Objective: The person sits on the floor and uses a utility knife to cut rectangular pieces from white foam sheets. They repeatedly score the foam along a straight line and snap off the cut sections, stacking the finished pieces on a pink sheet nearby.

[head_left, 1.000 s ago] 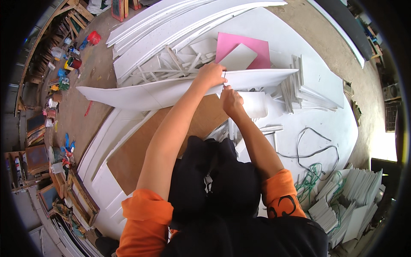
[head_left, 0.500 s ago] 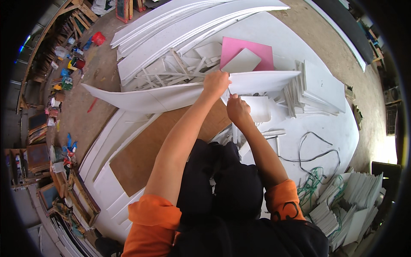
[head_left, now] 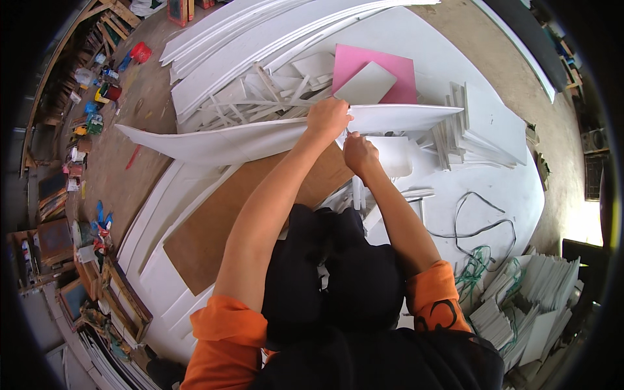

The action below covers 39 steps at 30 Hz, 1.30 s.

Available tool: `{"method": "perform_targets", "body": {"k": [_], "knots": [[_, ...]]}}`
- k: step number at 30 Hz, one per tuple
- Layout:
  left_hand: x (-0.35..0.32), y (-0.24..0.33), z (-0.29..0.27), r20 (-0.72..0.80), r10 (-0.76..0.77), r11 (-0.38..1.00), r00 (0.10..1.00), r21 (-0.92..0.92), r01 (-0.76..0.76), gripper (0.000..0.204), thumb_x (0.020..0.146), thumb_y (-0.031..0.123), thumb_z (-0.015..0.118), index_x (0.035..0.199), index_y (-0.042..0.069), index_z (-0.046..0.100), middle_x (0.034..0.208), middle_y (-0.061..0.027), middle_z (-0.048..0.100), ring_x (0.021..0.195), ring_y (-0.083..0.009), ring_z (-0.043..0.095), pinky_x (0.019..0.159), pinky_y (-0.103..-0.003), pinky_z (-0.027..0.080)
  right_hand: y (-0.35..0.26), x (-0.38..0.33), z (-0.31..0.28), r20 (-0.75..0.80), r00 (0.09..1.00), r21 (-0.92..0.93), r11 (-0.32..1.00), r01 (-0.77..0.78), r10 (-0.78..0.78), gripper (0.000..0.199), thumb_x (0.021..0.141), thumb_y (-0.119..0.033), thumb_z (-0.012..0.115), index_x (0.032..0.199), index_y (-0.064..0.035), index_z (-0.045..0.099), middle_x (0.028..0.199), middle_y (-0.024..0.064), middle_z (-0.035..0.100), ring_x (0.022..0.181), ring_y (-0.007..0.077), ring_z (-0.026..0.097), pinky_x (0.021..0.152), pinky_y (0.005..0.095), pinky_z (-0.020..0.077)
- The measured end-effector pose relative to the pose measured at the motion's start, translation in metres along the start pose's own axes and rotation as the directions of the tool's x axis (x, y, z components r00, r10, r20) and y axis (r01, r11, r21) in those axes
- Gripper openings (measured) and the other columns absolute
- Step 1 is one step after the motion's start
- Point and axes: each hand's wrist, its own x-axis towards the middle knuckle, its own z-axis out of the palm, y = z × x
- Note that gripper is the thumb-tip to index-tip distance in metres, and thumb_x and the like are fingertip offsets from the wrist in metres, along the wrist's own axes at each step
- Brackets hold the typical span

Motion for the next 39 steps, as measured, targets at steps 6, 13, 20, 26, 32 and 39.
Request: {"method": "perform_targets", "body": {"k": [6, 13, 20, 26, 32, 39], "knots": [[0.001, -0.001, 0.002, 0.028, -0.020, 1.000, 0.999, -0.015, 0.020, 0.027, 0.070, 0.031, 0.064, 0.081, 0.006, 0.063, 0.075, -0.0139, 0.061, 0.074, -0.0303, 0.059, 0.064, -0.040, 0.046, 0.000, 0.022, 0.018, 0.082, 0.996, -0.014, 0.999, -0.046, 0.047, 0.026, 0.086, -0.020, 0.041, 0.102, -0.0011, 0.047, 0.093, 0.0122, 0.062, 0.084, 0.0282, 0.062, 0.052, 0.0423, 0.0493], [-0.001, 0.000, 0.006, -0.019, -0.015, 0.999, 1.000, 0.032, 0.015, 0.025, 0.073, 0.030, 0.062, 0.078, 0.006, 0.062, 0.067, -0.0133, 0.060, 0.065, -0.0312, 0.060, 0.058, -0.040, 0.047, 0.001, 0.029, 0.023, 0.086, 0.995, -0.001, 0.999, -0.052, 0.052, 0.025, 0.085, -0.019, 0.044, 0.103, -0.0017, 0.046, 0.095, 0.0129, 0.061, 0.085, 0.0281, 0.061, 0.057, 0.0410, 0.0504], [-0.007, 0.006, 0.009, -0.065, -0.028, 0.995, 0.998, 0.096, 0.034, 0.026, 0.075, 0.031, 0.060, 0.077, 0.006, 0.061, 0.066, -0.0135, 0.060, 0.063, -0.0304, 0.060, 0.055, -0.039, 0.046, 0.002, 0.005, 0.011, 0.028, 1.000, -0.077, 0.997, -0.001, 0.004, 0.024, 0.086, -0.020, 0.042, 0.098, -0.0002, 0.048, 0.086, 0.0118, 0.063, 0.079, 0.0271, 0.063, 0.054, 0.0410, 0.0505], [-0.003, 0.001, 0.006, -0.066, -0.030, 0.996, 0.997, 0.077, 0.035, 0.025, 0.074, 0.032, 0.061, 0.077, 0.007, 0.062, 0.068, -0.0130, 0.060, 0.067, -0.0303, 0.060, 0.058, -0.040, 0.047, 0.007, -0.017, 0.010, 0.014, 1.000, -0.067, 0.998, 0.021, -0.020, 0.024, 0.086, -0.020, 0.040, 0.097, -0.0001, 0.049, 0.083, 0.0125, 0.063, 0.074, 0.0264, 0.063, 0.050, 0.0408, 0.0498], [-0.003, -0.001, 0.005, -0.046, 0.002, 0.999, 0.999, 0.054, 0.000, 0.025, 0.072, 0.032, 0.062, 0.078, 0.007, 0.063, 0.069, -0.0131, 0.061, 0.069, -0.0306, 0.060, 0.059, -0.040, 0.047, 0.002, 0.000, 0.006, 0.150, 0.984, -0.040, 0.995, -0.091, 0.096, 0.027, 0.086, -0.020, 0.040, 0.103, -0.0011, 0.048, 0.090, 0.0093, 0.063, 0.082, 0.0265, 0.062, 0.051, 0.0394, 0.0485], [-0.006, 0.002, 0.003, -0.025, -0.009, 0.999, 1.000, 0.053, 0.010, 0.026, 0.072, 0.032, 0.062, 0.080, 0.007, 0.063, 0.070, -0.0126, 0.061, 0.068, -0.0306, 0.060, 0.059, -0.039, 0.046, 0.000, 0.009, 0.012, 0.195, 0.977, -0.003, 0.996, -0.091, 0.090, 0.027, 0.086, -0.019, 0.037, 0.100, 0.0014, 0.047, 0.093, 0.0176, 0.060, 0.086, 0.0306, 0.060, 0.066, 0.0389, 0.0490]]}}
